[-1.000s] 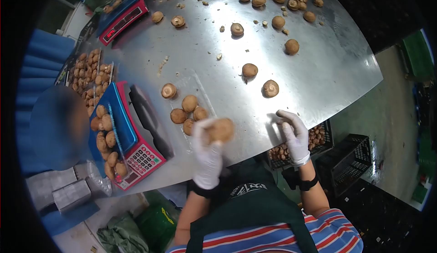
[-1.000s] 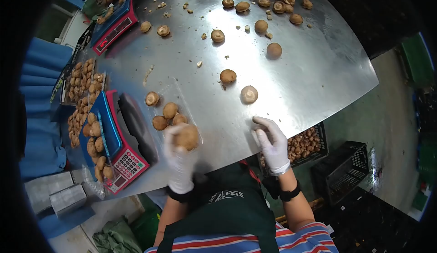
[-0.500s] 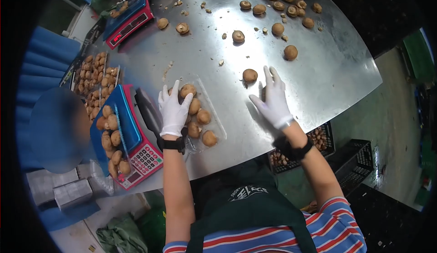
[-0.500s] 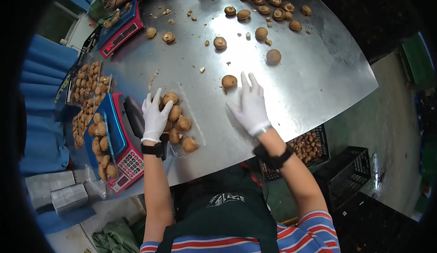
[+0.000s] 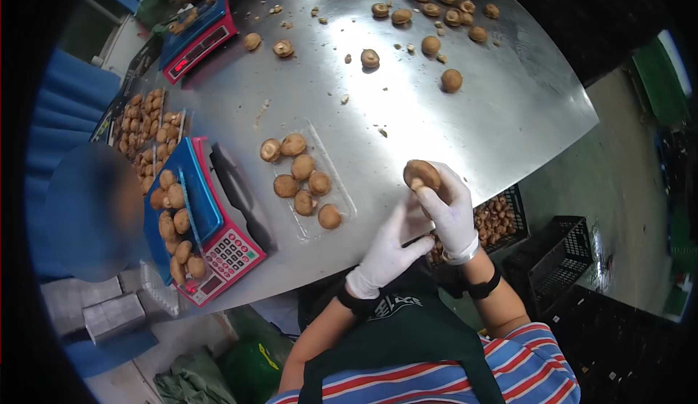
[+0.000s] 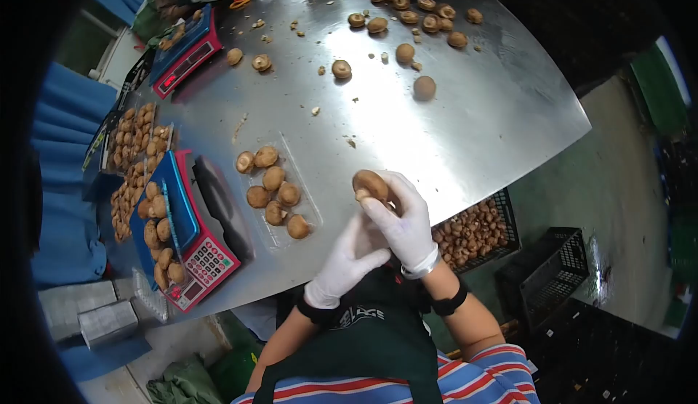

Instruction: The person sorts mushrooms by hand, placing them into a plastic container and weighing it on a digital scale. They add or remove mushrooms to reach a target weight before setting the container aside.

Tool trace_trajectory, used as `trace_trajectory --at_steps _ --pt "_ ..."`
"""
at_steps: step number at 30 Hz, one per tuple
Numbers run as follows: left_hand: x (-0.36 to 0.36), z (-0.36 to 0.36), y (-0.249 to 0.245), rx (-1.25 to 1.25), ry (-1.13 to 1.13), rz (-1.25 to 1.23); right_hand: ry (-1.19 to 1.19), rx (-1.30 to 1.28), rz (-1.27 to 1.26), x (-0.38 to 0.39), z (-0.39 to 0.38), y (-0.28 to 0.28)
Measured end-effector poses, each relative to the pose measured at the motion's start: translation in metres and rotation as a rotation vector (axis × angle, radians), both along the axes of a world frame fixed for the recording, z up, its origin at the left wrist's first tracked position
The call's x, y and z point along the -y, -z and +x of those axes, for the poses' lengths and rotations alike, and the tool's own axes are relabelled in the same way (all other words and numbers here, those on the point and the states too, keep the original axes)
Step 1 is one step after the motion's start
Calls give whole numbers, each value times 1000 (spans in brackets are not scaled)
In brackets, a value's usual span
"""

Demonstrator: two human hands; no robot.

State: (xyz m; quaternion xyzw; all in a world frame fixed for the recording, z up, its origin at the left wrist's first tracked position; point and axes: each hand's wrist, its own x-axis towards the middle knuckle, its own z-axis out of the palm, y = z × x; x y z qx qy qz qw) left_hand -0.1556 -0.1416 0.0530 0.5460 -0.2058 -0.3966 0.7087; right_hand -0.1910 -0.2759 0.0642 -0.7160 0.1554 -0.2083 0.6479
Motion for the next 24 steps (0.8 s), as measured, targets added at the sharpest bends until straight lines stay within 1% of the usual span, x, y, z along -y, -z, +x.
trace_trajectory --at_steps 1,2,3,4,5,7,9,11,12,13,14,15,16,18,19,20,21,23,24 --pt "7 -12 5 -205 8 -125 93 52 82 -4 -11 1" --pt "10 -19 8 -214 21 -126 64 36 42 -4 -23 -2" --pt "13 -24 9 -385 28 -130 76 28 40 -5 -34 -4" --pt "14 -28 10 -558 31 -131 140 45 83 -6 -45 -6" --pt "15 -30 11 -570 38 -129 202 59 127 -5 -55 -7" --pt "12 -30 12 -618 257 -159 320 44 115 4 -77 -8" --pt "8 -27 8 -629 238 -172 457 110 -95 26 -105 8" --pt "1 -17 7 -772 212 -341 529 -22 -244 52 -140 22" --pt "-1 -16 8 -659 138 -322 577 -179 -501 61 -152 27" --pt "-4 -14 -4 -383 52 -164 618 -338 -757 68 -164 32" --pt "-3 -14 -6 -126 -47 -104 633 -419 -724 74 -177 45" --pt "-4 -16 -8 124 -145 -34 647 -405 -735 75 -177 42" --pt "-7 -14 -9 125 -149 -29 633 -386 -679 75 -176 40" --pt "-12 -9 -13 712 -249 197 602 -314 -572 71 -165 42" --pt "-12 -9 -16 713 -246 197 583 -255 -528 67 -153 42" --pt "-12 -10 -20 725 -289 189 529 -245 -613 59 -142 37" --pt "-11 -10 -23 736 -335 180 483 -219 -597 51 -131 34" --pt "-15 -9 -25 772 -355 201 383 -160 -554 34 -109 30" --pt "-17 -9 -25 805 -368 223 321 -126 -478 26 -102 34"
